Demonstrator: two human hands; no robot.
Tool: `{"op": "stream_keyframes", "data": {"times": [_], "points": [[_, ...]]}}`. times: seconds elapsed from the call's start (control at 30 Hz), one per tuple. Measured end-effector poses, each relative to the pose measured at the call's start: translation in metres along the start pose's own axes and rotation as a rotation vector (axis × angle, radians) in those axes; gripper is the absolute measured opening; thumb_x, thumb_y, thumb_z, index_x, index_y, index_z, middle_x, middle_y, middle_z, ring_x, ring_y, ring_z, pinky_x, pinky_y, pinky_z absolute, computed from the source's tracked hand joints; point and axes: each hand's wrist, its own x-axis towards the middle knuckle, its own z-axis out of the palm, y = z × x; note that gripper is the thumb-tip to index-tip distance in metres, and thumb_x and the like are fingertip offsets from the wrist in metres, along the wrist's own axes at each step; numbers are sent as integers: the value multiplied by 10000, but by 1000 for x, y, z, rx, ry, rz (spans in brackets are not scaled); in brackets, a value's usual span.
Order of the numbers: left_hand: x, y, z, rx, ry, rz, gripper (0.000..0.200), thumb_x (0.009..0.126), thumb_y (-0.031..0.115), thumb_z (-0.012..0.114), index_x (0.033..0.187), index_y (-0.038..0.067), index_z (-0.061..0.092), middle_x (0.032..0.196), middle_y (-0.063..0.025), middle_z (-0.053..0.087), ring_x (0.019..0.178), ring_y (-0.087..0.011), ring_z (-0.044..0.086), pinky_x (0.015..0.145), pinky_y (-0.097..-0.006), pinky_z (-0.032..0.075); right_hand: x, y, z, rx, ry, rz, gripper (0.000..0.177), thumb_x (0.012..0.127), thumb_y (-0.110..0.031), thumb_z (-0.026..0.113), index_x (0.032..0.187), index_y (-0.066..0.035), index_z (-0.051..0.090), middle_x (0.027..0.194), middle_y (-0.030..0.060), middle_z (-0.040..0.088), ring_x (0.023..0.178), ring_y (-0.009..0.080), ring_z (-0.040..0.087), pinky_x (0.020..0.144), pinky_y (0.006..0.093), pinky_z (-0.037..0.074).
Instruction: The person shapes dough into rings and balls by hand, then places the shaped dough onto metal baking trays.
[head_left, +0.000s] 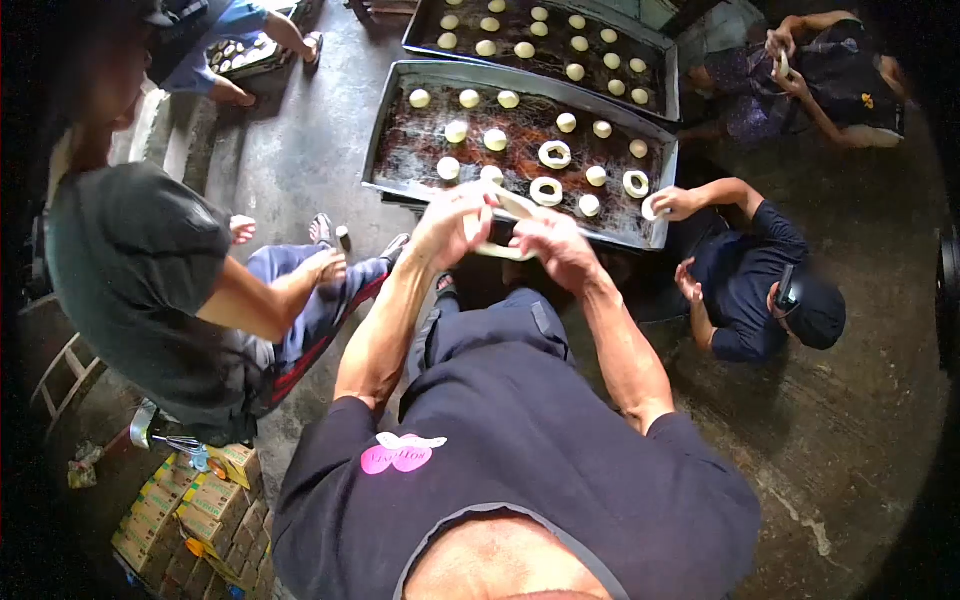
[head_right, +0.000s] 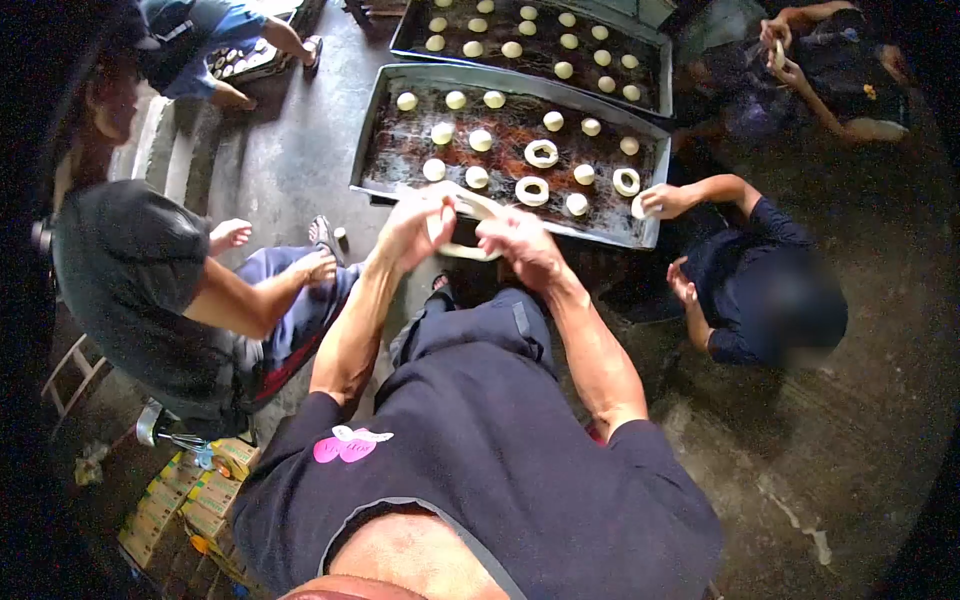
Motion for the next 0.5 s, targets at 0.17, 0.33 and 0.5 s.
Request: {"op": "stream_keyframes", "data": {"times": [0.17, 0.33, 0.5], "points": [[54, -22, 51, 281, 136, -118, 140, 804, 117, 588, 907, 23, 586, 638, -9, 526, 531, -67, 498, 469, -223, 390, 10, -17, -48, 163, 5, -111, 163, 892, -166, 549, 806, -27, 554, 663, 20, 546, 570, 103, 514, 578, 231, 443], [145, -56, -4, 57, -84, -203, 317, 849, 198, 604, 1107, 21, 554, 746, 4, 571, 588, -65, 503, 561, -221, 441, 31, -51, -132, -277, 213, 11, 225, 859, -248, 615, 845, -26, 579, 634, 1, 563, 559, 55, 489, 543, 188, 391], [313, -126, -77, 706, 197, -33, 407, 859, 232, 591, 1184, 7, 494, 1090, -129, 561, 934, -215, 580, 770, -344, 506, 113, -51, -211, -805, 395, -68, 252, 896, -226, 507, 940, 12, 577, 714, 107, 571, 624, 191, 579, 577, 320, 458]]}}
